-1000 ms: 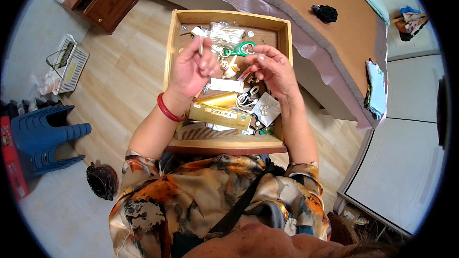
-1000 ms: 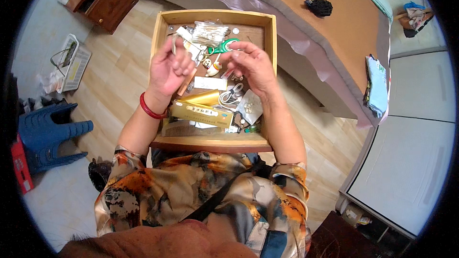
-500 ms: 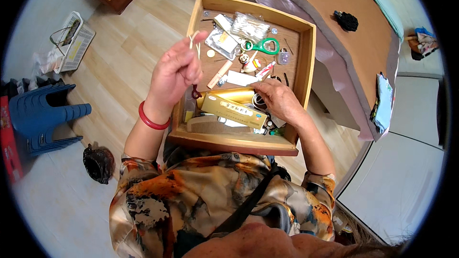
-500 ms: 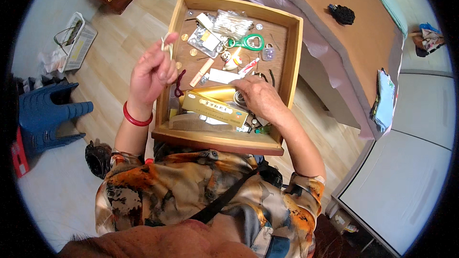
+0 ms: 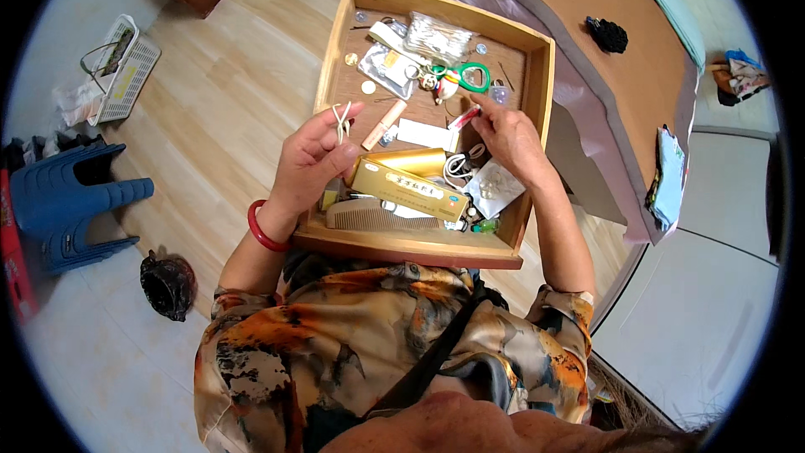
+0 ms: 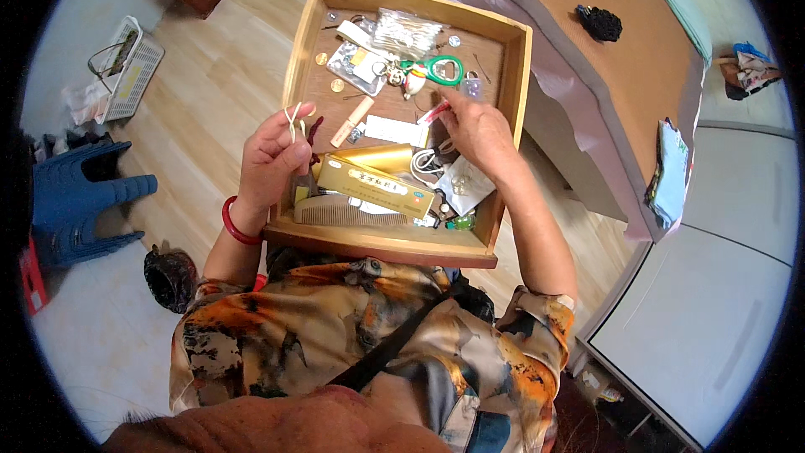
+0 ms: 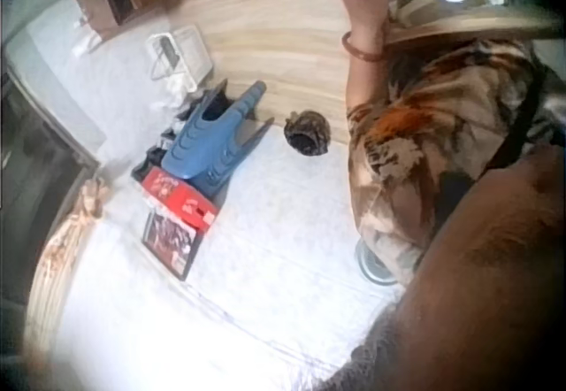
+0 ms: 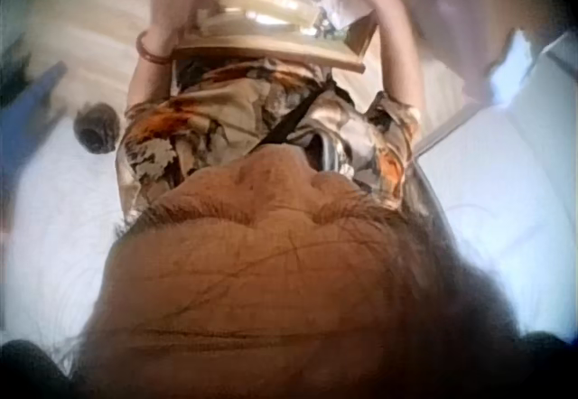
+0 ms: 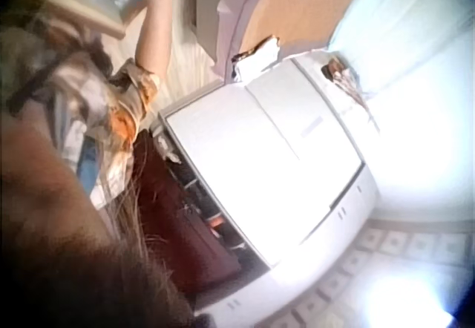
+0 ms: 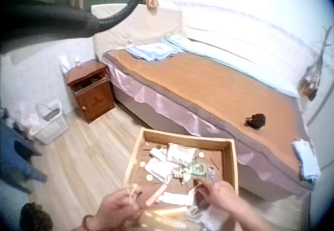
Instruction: The person sorts various small objects within a wooden drawer, including a rubber band, a pen, and small containers, before closing the drawer and moving a chair.
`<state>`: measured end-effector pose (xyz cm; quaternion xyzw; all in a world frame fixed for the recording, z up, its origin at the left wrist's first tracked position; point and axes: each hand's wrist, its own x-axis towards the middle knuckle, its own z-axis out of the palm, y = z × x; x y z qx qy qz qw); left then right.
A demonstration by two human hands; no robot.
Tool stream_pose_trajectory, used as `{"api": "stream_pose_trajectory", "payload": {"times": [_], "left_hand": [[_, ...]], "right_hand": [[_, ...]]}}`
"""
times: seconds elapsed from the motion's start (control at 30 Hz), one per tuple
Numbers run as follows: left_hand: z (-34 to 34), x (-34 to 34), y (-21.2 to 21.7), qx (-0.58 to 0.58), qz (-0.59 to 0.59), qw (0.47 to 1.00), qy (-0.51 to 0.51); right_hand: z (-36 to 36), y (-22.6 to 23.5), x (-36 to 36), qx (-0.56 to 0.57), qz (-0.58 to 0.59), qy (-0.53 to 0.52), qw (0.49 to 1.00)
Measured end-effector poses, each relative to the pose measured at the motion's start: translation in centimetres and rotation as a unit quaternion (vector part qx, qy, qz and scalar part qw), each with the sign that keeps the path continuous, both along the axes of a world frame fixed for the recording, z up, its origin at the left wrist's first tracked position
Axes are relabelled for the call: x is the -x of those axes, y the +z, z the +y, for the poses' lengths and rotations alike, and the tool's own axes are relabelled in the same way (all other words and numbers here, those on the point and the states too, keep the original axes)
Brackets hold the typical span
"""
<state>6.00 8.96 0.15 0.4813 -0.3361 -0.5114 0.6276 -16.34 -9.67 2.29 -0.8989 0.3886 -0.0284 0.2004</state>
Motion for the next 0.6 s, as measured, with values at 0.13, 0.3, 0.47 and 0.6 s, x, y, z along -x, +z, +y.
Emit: {"api": "stream_pose_trajectory", "payload": {"times": [0.13, 0.3, 0.47, 0.6], "left_hand": [[0.3, -0.1, -0.8, 0.021, -0.01, 1.0, -0.013], [0.2, 0.7, -0.9, 0.027, -0.009, 0.999, 0.026], [0.3, 0.2, -1.3, 0.045, -0.022, 0.999, -0.013], [0.3, 0.9, -0.8, 0.013, -0.018, 1.0, 0.019]], "right_hand": [[0.0, 1.1, 1.7, -0.013, -0.01, 0.02, 1.0], [2.5, 0.4, 2.8, 0.023, -0.011, 0.157, 0.987], [4.4, -0.1, 4.0, 0.013, 0.01, 0.184, 0.983], [4.7, -0.2, 4.5, 0.008, 0.016, 0.176, 0.984]]}}
